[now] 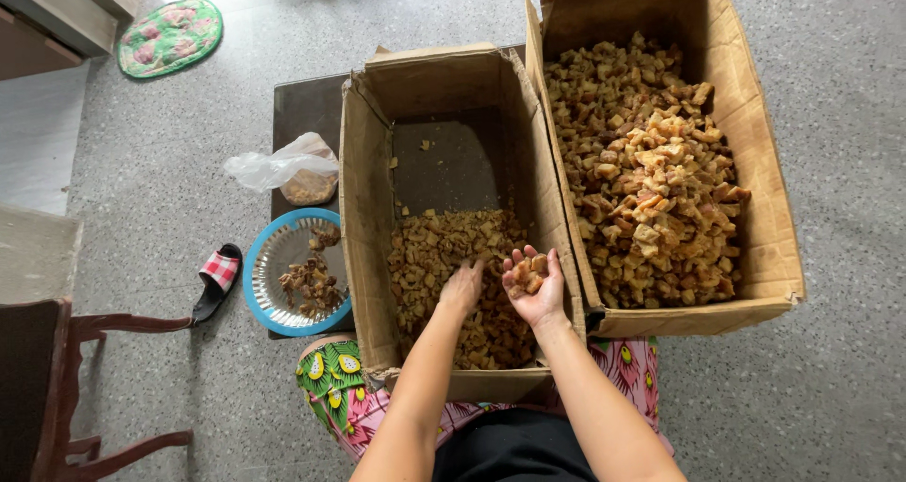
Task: The person sorts cashew nuts by hand from one cardboard box into another while sitting on the floor.
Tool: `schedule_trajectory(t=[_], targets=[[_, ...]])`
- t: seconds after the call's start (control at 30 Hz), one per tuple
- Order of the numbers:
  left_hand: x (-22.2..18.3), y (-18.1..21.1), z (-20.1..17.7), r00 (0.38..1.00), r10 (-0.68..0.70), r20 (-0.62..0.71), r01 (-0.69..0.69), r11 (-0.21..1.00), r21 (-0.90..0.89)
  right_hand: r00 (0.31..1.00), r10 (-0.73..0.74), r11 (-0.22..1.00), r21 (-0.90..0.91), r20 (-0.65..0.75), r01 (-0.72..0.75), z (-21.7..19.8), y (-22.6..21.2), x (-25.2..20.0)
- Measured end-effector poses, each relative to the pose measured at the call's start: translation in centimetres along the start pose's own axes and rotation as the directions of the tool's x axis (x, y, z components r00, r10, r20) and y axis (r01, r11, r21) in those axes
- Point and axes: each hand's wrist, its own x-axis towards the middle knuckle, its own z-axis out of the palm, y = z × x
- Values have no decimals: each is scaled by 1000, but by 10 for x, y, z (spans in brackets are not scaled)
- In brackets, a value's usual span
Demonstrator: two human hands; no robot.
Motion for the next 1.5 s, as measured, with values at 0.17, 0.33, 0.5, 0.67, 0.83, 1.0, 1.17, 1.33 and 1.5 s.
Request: schedule_trajectory(t=[0.17, 0.33, 0.5, 0.67, 0.83, 1.0, 1.17, 1.33, 1.5], targets=[[-7, 4, -23, 993, -51, -102, 17, 951, -308, 989, 43, 997, 59, 144, -52, 14, -1, -12], [-36, 16, -121, 988, -156, -12, 109, 738, -666, 975, 108, 990, 64, 195, -123, 33, 3, -23], [-77, 75, -188, 986, 168, 20, -126, 812, -570, 969, 219, 976, -21, 113, -218, 50, 15, -22], [-101, 99, -210, 971, 235, -32, -225, 871, -436, 978, 170, 981, -112, 122, -156, 69, 23, -26], [-108, 54, -201, 962, -55, -268, -110, 820, -562, 955, 183, 983, -23, 233, -183, 97, 1, -59], [-92, 29, -145, 976, 7, -219, -90, 925, -370, 929, -145, 967, -149, 341, 205, 129, -104, -83], [-66, 56, -88, 905, 424, -25, -412, 891, 191, 546, -696, 106, -685, 467, 721, 144, -207, -80], [-58, 98, -43, 576, 565, 592, -818, 384, 429, 478, -648, -377, -795, 593, 475, 136, -224, -74], [-68, 102, -36, 523, 417, 743, -846, 150, 511, 471, -591, -388, -743, 654, 545, 135, -177, -71]])
